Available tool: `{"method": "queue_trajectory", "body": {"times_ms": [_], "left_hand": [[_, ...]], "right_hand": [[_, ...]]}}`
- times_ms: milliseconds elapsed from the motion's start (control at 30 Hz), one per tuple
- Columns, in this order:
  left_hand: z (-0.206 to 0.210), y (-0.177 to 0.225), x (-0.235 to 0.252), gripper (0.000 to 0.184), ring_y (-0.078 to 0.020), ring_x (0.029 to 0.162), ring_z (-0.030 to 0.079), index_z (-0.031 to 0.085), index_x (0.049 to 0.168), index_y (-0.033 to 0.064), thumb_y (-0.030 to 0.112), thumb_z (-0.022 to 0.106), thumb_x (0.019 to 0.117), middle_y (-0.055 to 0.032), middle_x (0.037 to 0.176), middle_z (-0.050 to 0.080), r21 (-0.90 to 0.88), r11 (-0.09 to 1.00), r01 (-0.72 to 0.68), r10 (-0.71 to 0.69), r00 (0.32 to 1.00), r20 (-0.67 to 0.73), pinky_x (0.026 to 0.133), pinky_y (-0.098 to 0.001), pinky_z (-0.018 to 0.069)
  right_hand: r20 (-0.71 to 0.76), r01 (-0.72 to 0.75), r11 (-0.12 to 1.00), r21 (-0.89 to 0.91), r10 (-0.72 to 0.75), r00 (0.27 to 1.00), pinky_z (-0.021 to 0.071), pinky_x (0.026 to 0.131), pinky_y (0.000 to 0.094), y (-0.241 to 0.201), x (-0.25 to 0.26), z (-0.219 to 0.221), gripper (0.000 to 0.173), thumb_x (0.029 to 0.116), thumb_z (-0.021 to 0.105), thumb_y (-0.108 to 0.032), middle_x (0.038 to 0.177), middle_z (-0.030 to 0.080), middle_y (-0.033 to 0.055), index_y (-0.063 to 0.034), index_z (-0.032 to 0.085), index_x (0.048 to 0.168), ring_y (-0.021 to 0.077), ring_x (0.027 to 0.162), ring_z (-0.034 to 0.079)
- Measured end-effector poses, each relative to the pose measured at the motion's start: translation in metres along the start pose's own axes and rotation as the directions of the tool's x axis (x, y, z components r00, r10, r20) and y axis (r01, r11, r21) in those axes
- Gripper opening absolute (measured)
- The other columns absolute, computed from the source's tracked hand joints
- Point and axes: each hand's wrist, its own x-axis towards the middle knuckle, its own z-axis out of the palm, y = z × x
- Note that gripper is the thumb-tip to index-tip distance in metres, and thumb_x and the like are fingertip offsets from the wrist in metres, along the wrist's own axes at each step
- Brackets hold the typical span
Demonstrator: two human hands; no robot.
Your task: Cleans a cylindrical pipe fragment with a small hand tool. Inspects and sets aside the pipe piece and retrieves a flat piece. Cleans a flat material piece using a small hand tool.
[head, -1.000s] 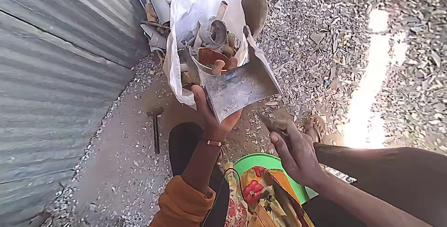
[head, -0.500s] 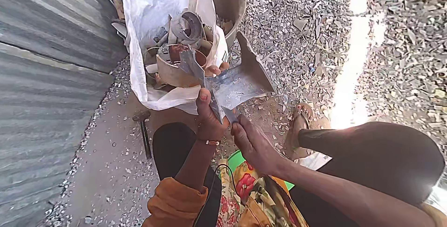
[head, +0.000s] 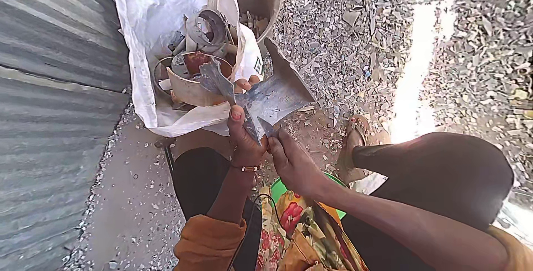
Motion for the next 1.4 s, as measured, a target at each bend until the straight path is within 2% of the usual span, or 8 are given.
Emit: {"method": "queue_trajectory", "body": {"times_ms": [167, 333, 467, 667, 767, 967, 1167, 1400], "left_hand": [[-0.012, 0.002, 0.005, 0.049, -0.0079, 0.118, 0.063, 0.069, 0.117, 0.0272, 0.058, 0.077, 0.0799, 0.0061, 0.121, 0.069, 0.066, 0.998, -0.010, 0.011, 1.000, -0.012, 0.097, -0.0292, 0.0551], [-0.014, 0.004, 0.009, 0.046, -0.0149, 0.118, 0.064, 0.069, 0.114, 0.0216, 0.051, 0.079, 0.0808, -0.0004, 0.122, 0.068, -0.126, 0.992, 0.021, -0.022, 1.000, -0.012, 0.096, -0.0359, 0.0567], [-0.009, 0.008, 0.007, 0.045, -0.0154, 0.116, 0.064, 0.070, 0.111, 0.0218, 0.053, 0.080, 0.0792, 0.0004, 0.118, 0.069, -0.087, 0.996, -0.037, 0.031, 0.997, -0.068, 0.096, -0.0388, 0.0567], [-0.006, 0.010, 0.002, 0.041, -0.0138, 0.116, 0.065, 0.069, 0.110, 0.0234, 0.052, 0.078, 0.0811, 0.0011, 0.115, 0.070, -0.123, 0.992, -0.023, 0.007, 0.992, -0.127, 0.097, -0.0361, 0.0560], [-0.008, 0.012, 0.003, 0.039, -0.0145, 0.116, 0.065, 0.069, 0.110, 0.0231, 0.051, 0.075, 0.0839, 0.0006, 0.116, 0.070, -0.110, 0.994, -0.010, -0.004, 0.991, -0.133, 0.094, -0.0357, 0.0571], [-0.010, 0.012, 0.003, 0.044, -0.0171, 0.120, 0.063, 0.071, 0.113, 0.0206, 0.050, 0.078, 0.0810, -0.0019, 0.123, 0.069, -0.140, 0.988, -0.067, 0.057, 0.996, -0.070, 0.100, -0.0404, 0.0543], [-0.008, 0.014, 0.002, 0.042, -0.0132, 0.114, 0.067, 0.072, 0.110, 0.0213, 0.050, 0.077, 0.0811, 0.0002, 0.115, 0.072, -0.091, 0.988, -0.122, 0.114, 0.989, -0.091, 0.097, -0.0355, 0.0561], [-0.002, 0.014, -0.002, 0.039, -0.0123, 0.114, 0.066, 0.072, 0.112, 0.0202, 0.045, 0.078, 0.0819, 0.0007, 0.117, 0.072, -0.142, 0.984, -0.105, 0.105, 0.994, -0.011, 0.097, -0.0347, 0.0557]], "right_hand": [[0.265, -0.051, 0.978, 0.204, -0.005, 0.964, 0.0396, 0.041, 0.0205, -0.006, -0.001, -0.017, 0.028, 0.1110, 0.030, -0.025, 0.064, 0.041, -0.0038, -0.0072, 0.051, 0.105, 0.0043, 0.044, 0.041], [-0.216, 0.132, 0.867, -0.480, -0.263, 0.940, 0.0443, 0.052, 0.0289, 0.002, 0.011, -0.026, 0.023, 0.1082, 0.042, -0.024, 0.063, 0.048, -0.0003, -0.0057, 0.055, 0.103, 0.0122, 0.055, 0.053], [-0.199, 0.029, 0.613, -0.789, -0.300, 0.933, 0.0528, 0.054, 0.0442, 0.003, 0.022, -0.031, 0.025, 0.1073, 0.045, -0.024, 0.072, 0.061, 0.0106, -0.0026, 0.056, 0.112, 0.0320, 0.066, 0.068], [0.039, 0.085, 0.860, -0.504, -0.075, 0.996, 0.0512, 0.069, 0.0370, -0.020, 0.006, -0.018, 0.028, 0.1098, 0.038, -0.024, 0.079, 0.059, 0.0083, -0.0023, 0.056, 0.113, 0.0215, 0.075, 0.063], [0.226, 0.089, 0.927, -0.364, -0.005, 0.974, 0.0441, 0.060, 0.0270, -0.030, 0.008, -0.034, 0.028, 0.1114, 0.038, -0.024, 0.075, 0.048, 0.0019, -0.0028, 0.055, 0.110, 0.0097, 0.063, 0.051], [-0.198, 0.132, 0.745, -0.654, -0.337, 0.920, 0.0462, 0.047, 0.0359, -0.007, 0.022, -0.035, 0.020, 0.1045, 0.045, -0.024, 0.059, 0.049, 0.0010, -0.0067, 0.054, 0.100, 0.0190, 0.052, 0.057], [0.098, 0.154, 0.883, -0.444, -0.123, 0.988, 0.0462, 0.064, 0.0317, -0.022, 0.007, -0.018, 0.028, 0.1102, 0.038, -0.024, 0.074, 0.052, 0.0037, -0.0035, 0.057, 0.107, 0.0148, 0.068, 0.056], [-0.125, 0.122, 0.878, -0.462, -0.200, 0.972, 0.0479, 0.056, 0.0350, -0.009, 0.021, -0.017, 0.022, 0.1087, 0.043, -0.023, 0.065, 0.051, 0.0027, -0.0040, 0.053, 0.107, 0.0164, 0.058, 0.057]]}}
